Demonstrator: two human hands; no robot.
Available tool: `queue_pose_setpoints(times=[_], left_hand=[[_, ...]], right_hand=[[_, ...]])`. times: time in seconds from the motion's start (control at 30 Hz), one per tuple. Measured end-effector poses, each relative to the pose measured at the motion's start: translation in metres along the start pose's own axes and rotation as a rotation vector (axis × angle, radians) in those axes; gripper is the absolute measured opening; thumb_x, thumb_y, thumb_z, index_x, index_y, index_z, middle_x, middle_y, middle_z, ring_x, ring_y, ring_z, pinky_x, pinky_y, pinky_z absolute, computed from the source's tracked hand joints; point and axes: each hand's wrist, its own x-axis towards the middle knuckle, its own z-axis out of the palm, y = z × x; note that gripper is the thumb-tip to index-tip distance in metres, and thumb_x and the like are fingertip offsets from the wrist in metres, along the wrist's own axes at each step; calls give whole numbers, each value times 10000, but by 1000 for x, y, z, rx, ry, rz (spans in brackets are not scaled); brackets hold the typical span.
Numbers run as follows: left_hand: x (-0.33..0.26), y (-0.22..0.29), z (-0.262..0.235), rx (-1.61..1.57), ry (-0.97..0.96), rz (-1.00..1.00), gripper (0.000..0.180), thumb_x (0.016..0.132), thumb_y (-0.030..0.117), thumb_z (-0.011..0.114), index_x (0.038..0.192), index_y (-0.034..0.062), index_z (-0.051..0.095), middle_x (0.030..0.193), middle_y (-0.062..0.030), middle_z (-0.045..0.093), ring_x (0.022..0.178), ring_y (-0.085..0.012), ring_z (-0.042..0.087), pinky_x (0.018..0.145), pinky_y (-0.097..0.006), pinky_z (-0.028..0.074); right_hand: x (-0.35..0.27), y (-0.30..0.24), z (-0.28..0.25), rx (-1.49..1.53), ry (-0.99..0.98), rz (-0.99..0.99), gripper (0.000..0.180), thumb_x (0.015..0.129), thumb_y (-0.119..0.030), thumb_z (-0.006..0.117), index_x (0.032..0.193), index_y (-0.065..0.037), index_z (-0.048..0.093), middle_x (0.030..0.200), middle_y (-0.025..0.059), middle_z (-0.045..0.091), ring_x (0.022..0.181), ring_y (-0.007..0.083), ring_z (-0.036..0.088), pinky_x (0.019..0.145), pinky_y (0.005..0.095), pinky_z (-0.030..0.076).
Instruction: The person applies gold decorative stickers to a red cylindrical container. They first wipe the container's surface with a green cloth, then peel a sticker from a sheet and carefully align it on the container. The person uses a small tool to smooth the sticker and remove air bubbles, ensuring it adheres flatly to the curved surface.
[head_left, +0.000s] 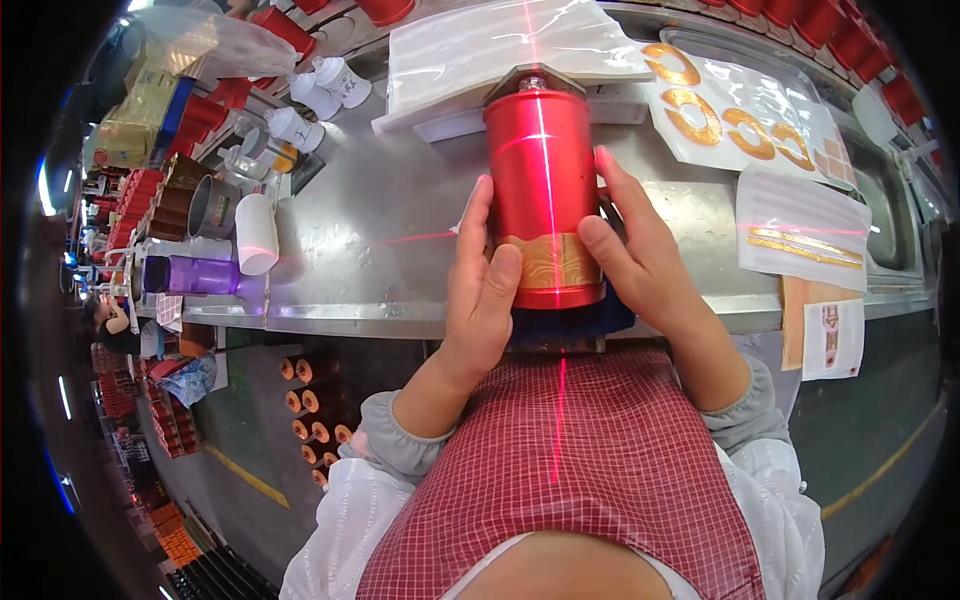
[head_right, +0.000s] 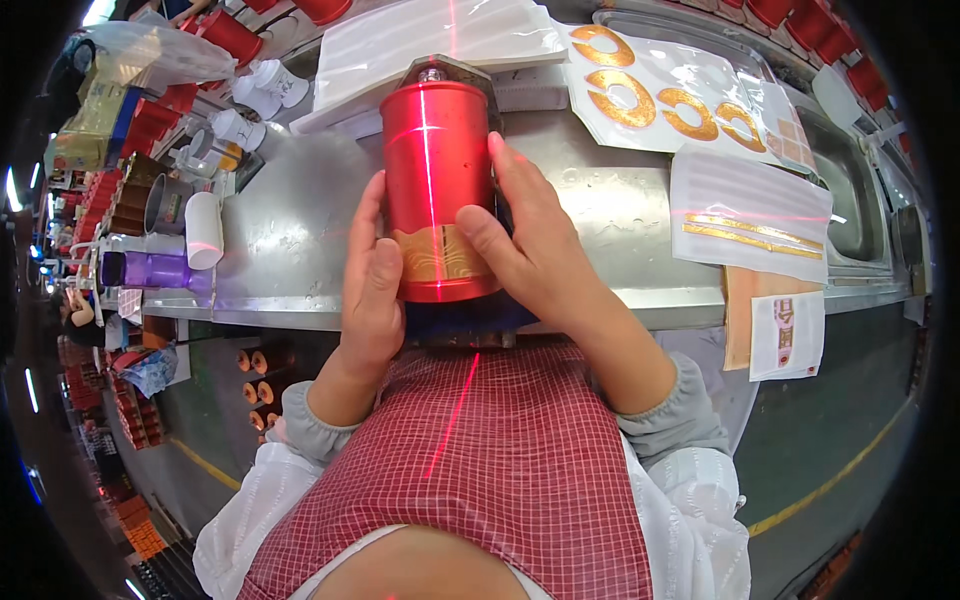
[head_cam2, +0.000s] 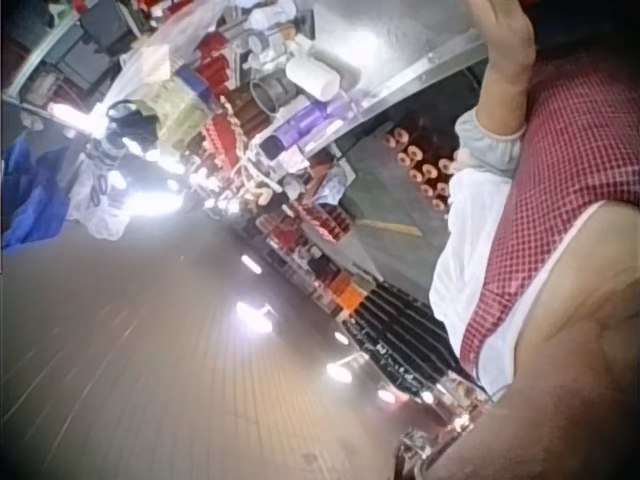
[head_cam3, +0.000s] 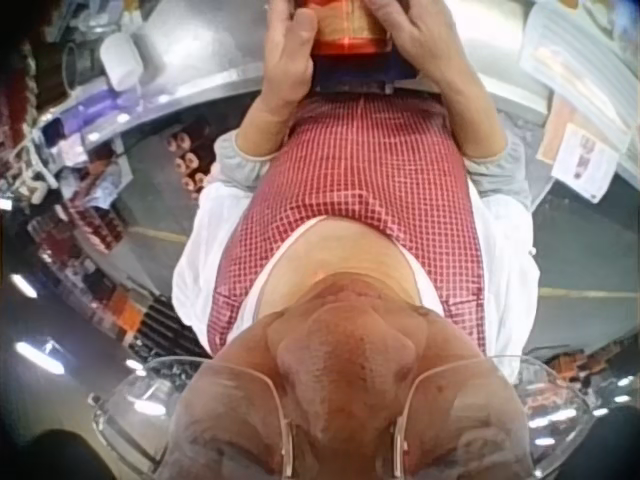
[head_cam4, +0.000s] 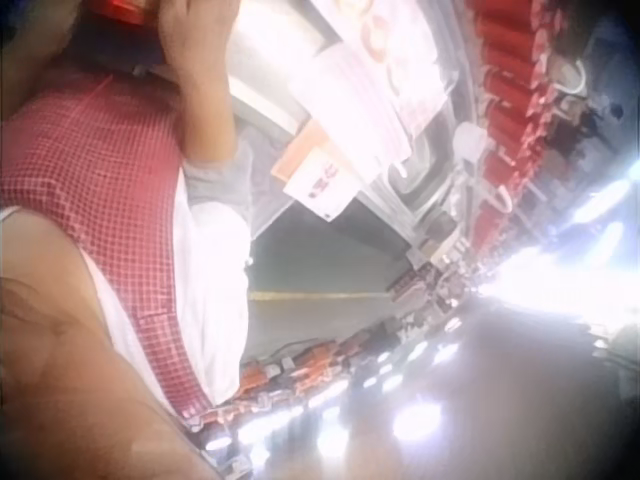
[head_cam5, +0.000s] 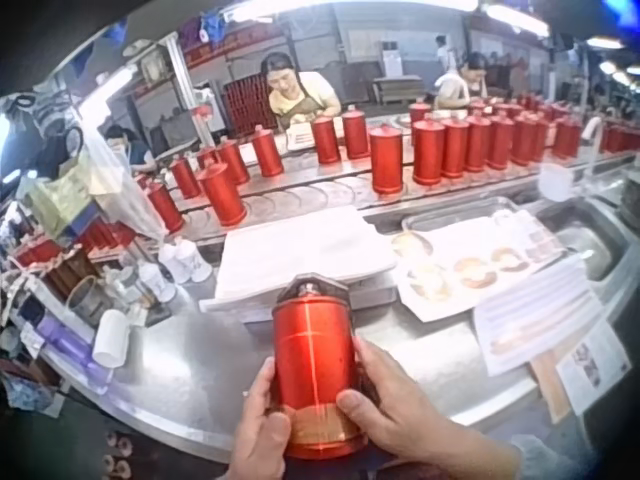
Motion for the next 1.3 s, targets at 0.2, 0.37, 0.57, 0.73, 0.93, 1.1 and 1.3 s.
queue_pose_setpoints(times=[0.2,0.37,0.57,0.73,0.93,1.1,1.3], left_hand=[[0,-6,1,-31,32,-12,644,1018,259,449,1498,-37,138,1519,-182,255,1391,-244,300,1141,-361,234],[-1,-4,3,-72,3,35,627,1016,268,443,1492,-28,162,1514,-169,272,1383,-229,318,1133,-361,262],[-1,0,-4,80,-16,105,521,984,169,445,1443,-25,297,1547,-196,206,1408,-241,273,1133,-370,254],[5,3,-8,150,-47,90,399,923,52,433,1313,-12,483,1565,-213,161,1365,-218,326,1074,-354,327],[6,3,-8,-23,-46,34,188,863,-15,400,985,36,534,1573,-172,150,1337,-196,367,1033,-346,381],[9,-1,-5,-57,-9,73,174,843,-30,373,913,59,504,1552,-163,191,1390,-249,313,1090,-391,332],[9,0,-6,24,-12,107,190,842,-19,342,927,66,490,1541,-167,210,1402,-268,295,1122,-417,288]], right_hand=[[-2,-10,-9,-39,2,-24,666,914,-242,642,1448,15,339,1374,222,477,1212,320,524,1010,392,418],[-3,-41,-45,314,66,188,346,910,-102,612,1240,-30,536,964,53,654,804,104,599,728,245,493],[3,-54,-46,107,-193,240,191,883,-120,605,1043,-16,605,838,51,638,771,96,582,686,255,482],[7,-51,-37,194,-235,78,209,891,-119,606,1072,-14,602,849,48,638,769,98,586,692,259,486],[2,-27,-53,-245,-79,-200,503,871,37,569,1361,-44,483,1293,202,552,1158,297,570,927,351,492],[-18,-21,-18,-329,-181,-269,518,871,-132,646,1372,-117,515,1441,327,323,1274,467,418,1062,468,369],[-25,-26,-12,-405,-152,-326,437,872,-205,664,1301,-152,596,1442,332,322,1289,458,406,1067,473,353]])
